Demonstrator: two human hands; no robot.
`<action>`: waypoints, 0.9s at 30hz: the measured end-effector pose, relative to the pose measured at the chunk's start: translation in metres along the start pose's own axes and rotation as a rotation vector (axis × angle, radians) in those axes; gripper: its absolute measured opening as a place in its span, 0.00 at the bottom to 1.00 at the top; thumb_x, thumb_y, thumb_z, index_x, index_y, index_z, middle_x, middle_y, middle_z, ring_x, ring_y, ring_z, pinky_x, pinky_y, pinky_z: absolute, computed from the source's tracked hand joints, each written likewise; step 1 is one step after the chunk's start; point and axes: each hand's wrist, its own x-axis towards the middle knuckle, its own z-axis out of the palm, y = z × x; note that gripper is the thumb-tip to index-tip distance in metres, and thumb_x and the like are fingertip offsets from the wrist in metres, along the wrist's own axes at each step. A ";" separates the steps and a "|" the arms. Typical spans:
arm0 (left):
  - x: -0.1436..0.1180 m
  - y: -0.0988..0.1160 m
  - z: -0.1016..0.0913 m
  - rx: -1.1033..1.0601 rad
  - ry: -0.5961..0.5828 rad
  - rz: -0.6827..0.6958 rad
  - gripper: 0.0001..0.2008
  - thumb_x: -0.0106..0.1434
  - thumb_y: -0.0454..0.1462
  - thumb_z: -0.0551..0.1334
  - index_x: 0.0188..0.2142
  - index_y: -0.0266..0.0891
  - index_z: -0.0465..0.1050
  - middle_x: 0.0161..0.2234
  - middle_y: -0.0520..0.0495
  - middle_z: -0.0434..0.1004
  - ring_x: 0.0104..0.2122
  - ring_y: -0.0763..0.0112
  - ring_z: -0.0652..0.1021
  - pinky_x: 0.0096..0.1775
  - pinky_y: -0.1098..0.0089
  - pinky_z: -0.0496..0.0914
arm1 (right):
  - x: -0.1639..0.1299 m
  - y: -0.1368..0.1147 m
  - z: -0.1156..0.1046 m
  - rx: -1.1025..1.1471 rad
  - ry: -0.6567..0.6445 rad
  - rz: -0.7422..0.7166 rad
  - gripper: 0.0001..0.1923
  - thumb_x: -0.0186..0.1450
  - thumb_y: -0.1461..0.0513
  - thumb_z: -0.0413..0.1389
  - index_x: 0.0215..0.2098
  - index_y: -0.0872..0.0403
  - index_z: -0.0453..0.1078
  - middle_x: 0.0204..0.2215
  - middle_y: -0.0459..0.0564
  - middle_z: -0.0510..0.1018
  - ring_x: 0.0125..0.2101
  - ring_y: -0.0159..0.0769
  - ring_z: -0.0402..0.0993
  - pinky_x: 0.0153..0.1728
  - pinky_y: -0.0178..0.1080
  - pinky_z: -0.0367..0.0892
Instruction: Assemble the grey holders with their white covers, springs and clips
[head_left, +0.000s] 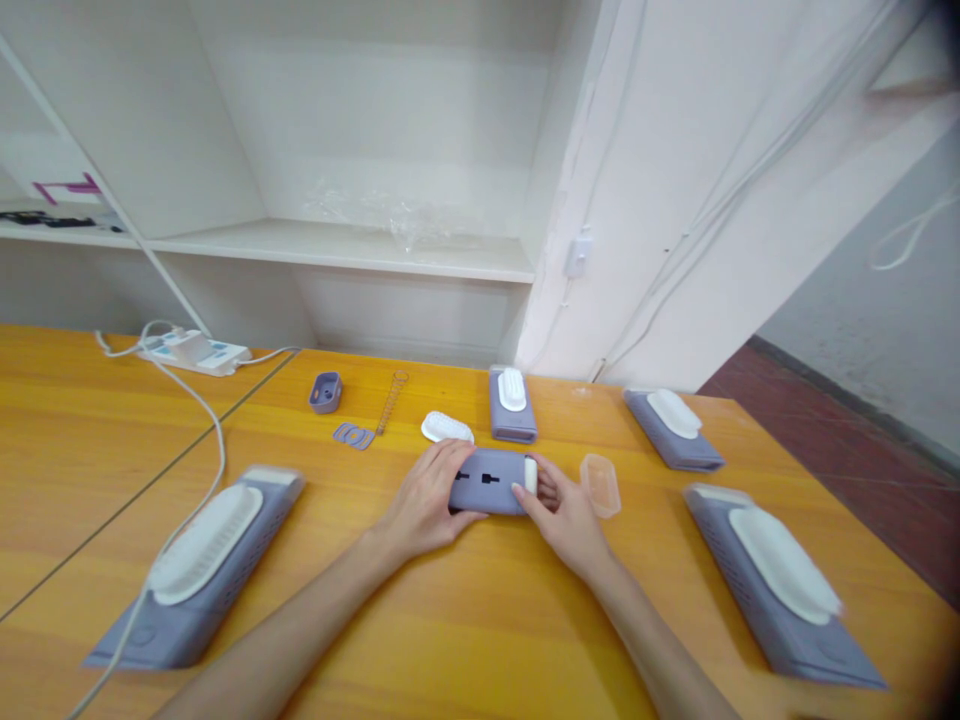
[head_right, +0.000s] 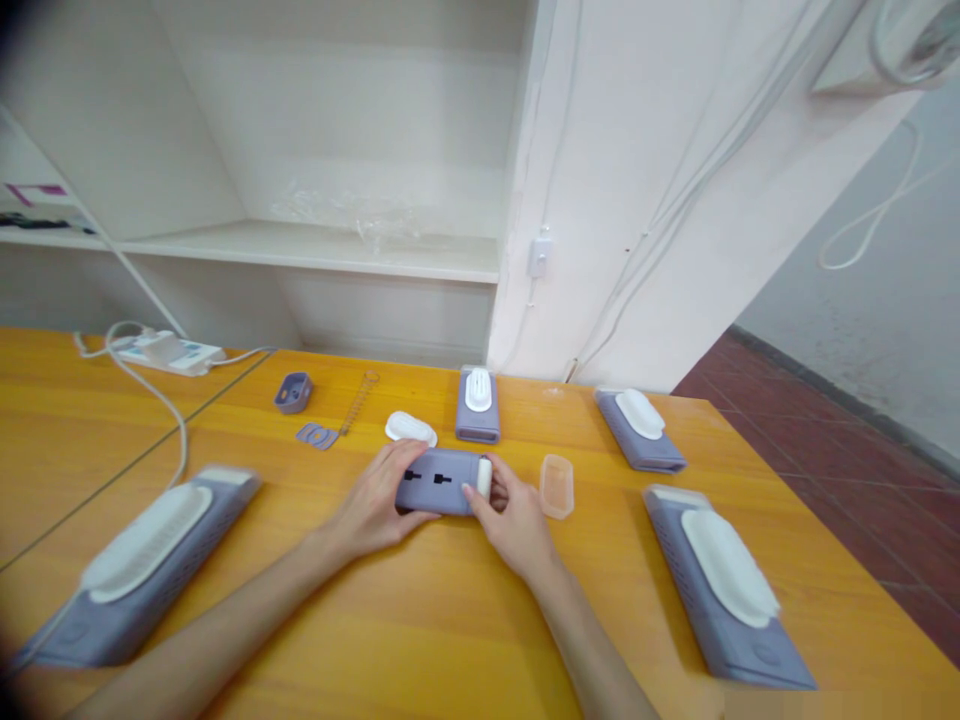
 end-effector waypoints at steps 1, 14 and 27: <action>0.000 0.000 0.001 0.004 0.005 0.006 0.36 0.54 0.43 0.65 0.58 0.39 0.51 0.53 0.37 0.63 0.54 0.54 0.64 0.54 0.51 0.61 | -0.001 -0.001 0.001 -0.031 0.002 0.005 0.32 0.56 0.54 0.61 0.55 0.55 0.59 0.44 0.56 0.76 0.41 0.44 0.75 0.41 0.45 0.72; 0.000 0.002 0.000 -0.029 0.061 -0.031 0.36 0.53 0.44 0.66 0.57 0.39 0.52 0.53 0.38 0.64 0.54 0.56 0.64 0.55 0.52 0.62 | -0.006 -0.004 0.007 -0.412 0.102 -0.180 0.32 0.62 0.54 0.54 0.62 0.53 0.54 0.47 0.55 0.75 0.40 0.43 0.74 0.42 0.46 0.70; -0.004 0.002 0.001 -0.044 0.175 -0.031 0.36 0.53 0.44 0.66 0.57 0.41 0.52 0.52 0.38 0.63 0.53 0.54 0.65 0.52 0.50 0.63 | -0.016 -0.012 -0.008 -1.028 0.516 -0.496 0.14 0.65 0.59 0.46 0.37 0.51 0.73 0.49 0.53 0.71 0.51 0.50 0.61 0.48 0.54 0.55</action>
